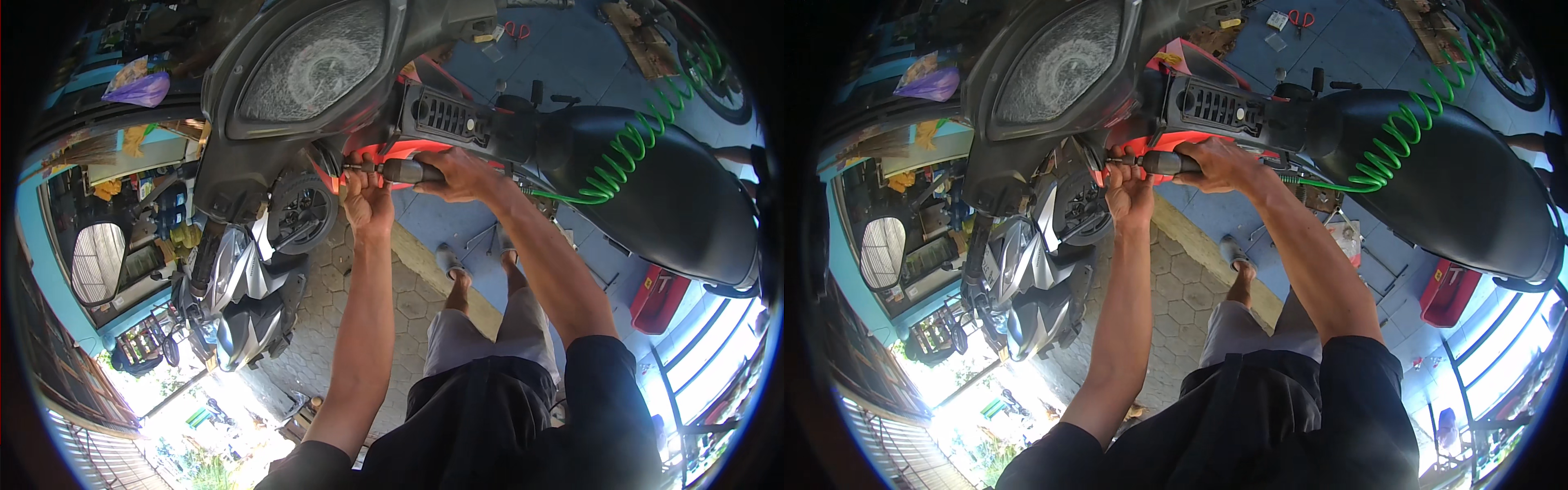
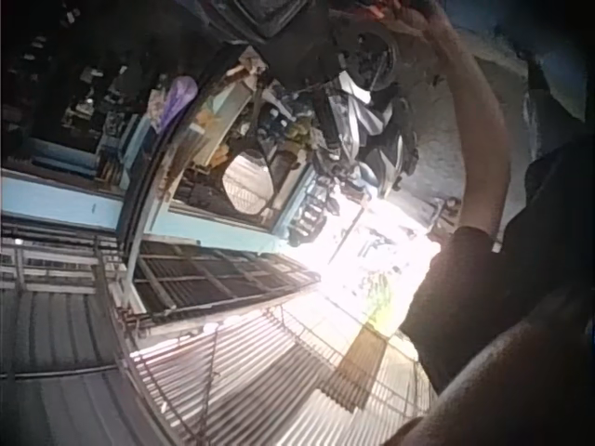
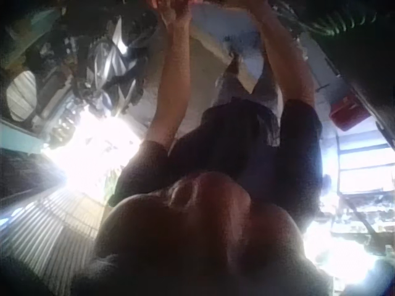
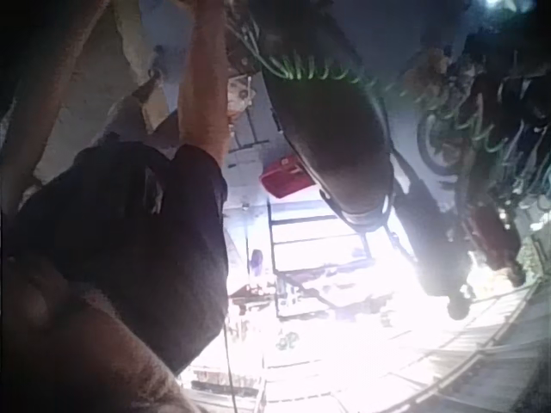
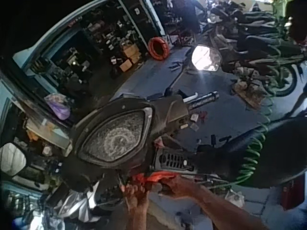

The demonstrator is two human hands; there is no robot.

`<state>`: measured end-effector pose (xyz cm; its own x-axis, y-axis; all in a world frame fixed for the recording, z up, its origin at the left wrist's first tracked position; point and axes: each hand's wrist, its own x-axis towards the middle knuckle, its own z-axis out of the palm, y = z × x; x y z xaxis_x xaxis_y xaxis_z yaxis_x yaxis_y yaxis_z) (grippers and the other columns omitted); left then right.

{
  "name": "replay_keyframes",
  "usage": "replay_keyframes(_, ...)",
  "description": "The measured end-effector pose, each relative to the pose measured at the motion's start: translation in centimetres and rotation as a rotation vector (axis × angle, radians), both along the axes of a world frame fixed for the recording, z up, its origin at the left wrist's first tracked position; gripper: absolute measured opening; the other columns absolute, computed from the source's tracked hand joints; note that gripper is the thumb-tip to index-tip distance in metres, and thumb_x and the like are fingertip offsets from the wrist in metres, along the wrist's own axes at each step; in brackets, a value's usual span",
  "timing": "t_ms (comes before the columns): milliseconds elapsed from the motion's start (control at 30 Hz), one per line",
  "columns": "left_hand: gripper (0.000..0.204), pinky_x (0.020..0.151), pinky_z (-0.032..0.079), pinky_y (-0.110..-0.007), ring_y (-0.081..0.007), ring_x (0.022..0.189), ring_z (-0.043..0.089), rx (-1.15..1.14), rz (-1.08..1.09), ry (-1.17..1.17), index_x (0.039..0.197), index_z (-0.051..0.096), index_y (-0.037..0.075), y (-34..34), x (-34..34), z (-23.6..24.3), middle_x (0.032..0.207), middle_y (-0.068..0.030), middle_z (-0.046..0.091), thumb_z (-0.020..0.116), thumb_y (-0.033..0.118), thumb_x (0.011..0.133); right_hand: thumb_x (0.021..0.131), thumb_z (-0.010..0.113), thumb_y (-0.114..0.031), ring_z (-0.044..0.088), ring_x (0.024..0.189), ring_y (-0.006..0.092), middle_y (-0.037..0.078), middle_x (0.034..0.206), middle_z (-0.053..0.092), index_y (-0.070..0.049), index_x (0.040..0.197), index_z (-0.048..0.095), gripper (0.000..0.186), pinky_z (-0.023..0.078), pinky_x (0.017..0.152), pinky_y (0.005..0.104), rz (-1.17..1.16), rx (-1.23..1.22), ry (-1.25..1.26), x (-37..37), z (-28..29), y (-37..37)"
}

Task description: Remove screws from motorcycle fairing and front license plate using a pneumatic screwdriver.

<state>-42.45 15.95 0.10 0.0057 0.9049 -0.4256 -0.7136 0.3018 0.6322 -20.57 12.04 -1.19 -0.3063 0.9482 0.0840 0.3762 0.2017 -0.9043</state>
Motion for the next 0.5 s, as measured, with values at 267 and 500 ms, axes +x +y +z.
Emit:
replay_keyframes(267, 0.036, 0.104, 0.039, -0.044, -0.0126, 0.121, 0.057, -0.025, 0.019, 0.004, 0.125, 0.063, 0.017, 0.2, 0.1, 0.5, 0.127, 0.0064, 0.067, 0.069, 0.03, 0.092, 0.08, 0.082, -0.028, 0.067, 0.091, 0.042, 0.022, 0.099, 0.069, -0.003, 0.127, 0.055, 0.059, 0.053, 0.077, 0.0483, -0.052, -0.068, -0.099, -0.4, 0.6, -0.4)
replay_keyframes(500, 0.042, 0.114, 0.03, -0.054, -0.0129, 0.127, 0.053, -0.039, 0.024, -0.064, 0.128, 0.063, 0.017, 0.3, 0.1, -0.3, 0.129, 0.0084, 0.067, 0.071, 0.031, 0.089, 0.078, 0.083, -0.027, 0.067, 0.094, 0.0408, 0.021, 0.101, 0.069, -0.002, 0.127, 0.055, 0.062, 0.054, 0.079, 0.0467, -0.104, 0.057, -0.058, -0.2, 0.0, -1.0)
